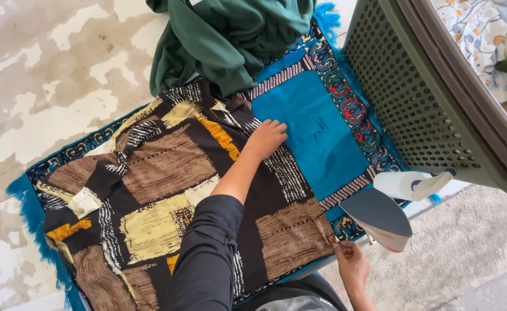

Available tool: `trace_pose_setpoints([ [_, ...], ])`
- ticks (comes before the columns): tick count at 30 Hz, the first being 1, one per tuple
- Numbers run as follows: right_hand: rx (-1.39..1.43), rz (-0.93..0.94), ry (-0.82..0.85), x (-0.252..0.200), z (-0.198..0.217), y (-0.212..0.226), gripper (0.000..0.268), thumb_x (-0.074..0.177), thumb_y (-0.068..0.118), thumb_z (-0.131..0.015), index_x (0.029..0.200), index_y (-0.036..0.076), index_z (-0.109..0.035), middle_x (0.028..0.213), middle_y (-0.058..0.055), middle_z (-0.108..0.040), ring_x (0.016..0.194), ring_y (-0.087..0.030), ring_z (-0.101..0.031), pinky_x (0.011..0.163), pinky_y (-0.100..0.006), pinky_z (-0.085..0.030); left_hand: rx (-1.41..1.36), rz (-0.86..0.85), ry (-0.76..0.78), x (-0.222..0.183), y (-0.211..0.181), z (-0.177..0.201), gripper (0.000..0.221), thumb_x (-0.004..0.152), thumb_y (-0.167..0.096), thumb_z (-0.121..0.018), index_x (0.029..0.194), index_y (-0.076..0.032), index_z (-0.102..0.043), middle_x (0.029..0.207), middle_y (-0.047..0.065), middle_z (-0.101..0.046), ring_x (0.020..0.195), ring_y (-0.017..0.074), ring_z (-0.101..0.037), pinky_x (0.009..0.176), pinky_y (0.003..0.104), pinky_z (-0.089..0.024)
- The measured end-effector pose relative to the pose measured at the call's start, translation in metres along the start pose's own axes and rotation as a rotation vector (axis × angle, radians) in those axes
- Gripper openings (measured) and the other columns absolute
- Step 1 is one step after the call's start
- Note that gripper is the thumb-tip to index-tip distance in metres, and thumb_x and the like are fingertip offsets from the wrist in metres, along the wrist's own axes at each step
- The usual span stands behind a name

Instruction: Ironing a patterned shirt on a flat surface and then folding it.

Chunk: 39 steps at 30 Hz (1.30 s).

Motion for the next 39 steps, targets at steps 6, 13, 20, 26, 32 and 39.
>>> trace_pose_setpoints([
  [6, 0.079, 0.055, 0.019, 0.003, -0.002, -0.002, 0.022, 0.095, 0.037, -0.071, 0.093, 0.015, -0.072, 0.078, 0.002, -0.072, 0.072, -0.015, -0.065, 0.067, -0.032, -0.048, -0.183, 0.080, -0.107, 0.003, 0.009, 0.004, 0.031, 0.074, 0.009, -0.068, 0.090, -0.016, -0.060, 0.081, 0.003, -0.055, 0.083, 0.0253, -0.048, 0.078, 0.040, -0.039],
  [13, 0.210, 0.009, -0.018, -0.001, 0.007, 0.011, 0.016, 0.096, 0.027, -0.071, 0.099, 0.011, -0.070, 0.089, -0.002, -0.074, 0.080, -0.017, -0.066, 0.074, -0.033, -0.051, -0.103, 0.263, -0.262, -0.004, 0.016, 0.019, 0.019, 0.082, 0.004, -0.067, 0.090, -0.012, -0.064, 0.088, 0.006, -0.061, 0.088, 0.0291, -0.052, 0.087, 0.043, -0.042],
  [20, 0.211, 0.058, -0.036, 0.007, -0.001, 0.005, 0.017, 0.097, 0.028, -0.069, 0.104, 0.013, -0.071, 0.088, -0.002, -0.072, 0.080, -0.018, -0.066, 0.076, -0.036, -0.050, -0.332, 0.708, -0.688, -0.148, -0.040, 0.105, 0.019, 0.102, -0.014, -0.057, 0.117, -0.006, -0.066, 0.124, 0.014, -0.063, 0.118, 0.0341, -0.059, 0.108, 0.052, -0.043],
  [26, 0.160, 0.241, -0.101, 0.019, -0.002, 0.003, 0.019, 0.102, 0.030, -0.068, 0.107, 0.012, -0.069, 0.087, -0.001, -0.069, 0.079, -0.019, -0.065, 0.075, -0.038, -0.048, -0.059, 1.335, -0.551, -0.406, -0.118, 0.084, 0.045, 0.104, -0.038, -0.048, 0.138, -0.012, -0.061, 0.146, 0.014, -0.057, 0.138, 0.0320, -0.051, 0.116, 0.058, -0.033],
  [32, 0.123, 0.393, -0.154, 0.025, -0.007, 0.002, 0.019, 0.105, 0.029, -0.067, 0.111, 0.011, -0.069, 0.087, -0.004, -0.067, 0.082, -0.023, -0.064, 0.080, -0.040, -0.048, -0.204, 2.090, -0.053, -0.635, -0.200, 0.002, 0.064, 0.107, -0.051, -0.013, 0.163, -0.022, -0.029, 0.170, 0.005, -0.020, 0.156, 0.0317, -0.016, 0.118, 0.068, -0.012],
  [39, 0.097, 0.512, -0.207, 0.032, -0.007, 0.005, 0.019, 0.111, 0.029, -0.069, 0.114, 0.010, -0.069, 0.090, -0.005, -0.069, 0.078, -0.023, -0.065, 0.074, -0.040, -0.052, -0.081, 2.121, -0.219, -0.666, -0.236, 0.024, 0.069, 0.106, -0.051, -0.031, 0.163, -0.012, -0.029, 0.170, 0.010, -0.021, 0.154, 0.0354, -0.022, 0.118, 0.055, -0.023],
])
Point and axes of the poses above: each hand's wrist, its own x-axis towards the middle knuckle, its own z-axis out of the back of the hand, y = z × x, the point moved 10 cm from there along x, towards the middle knuckle
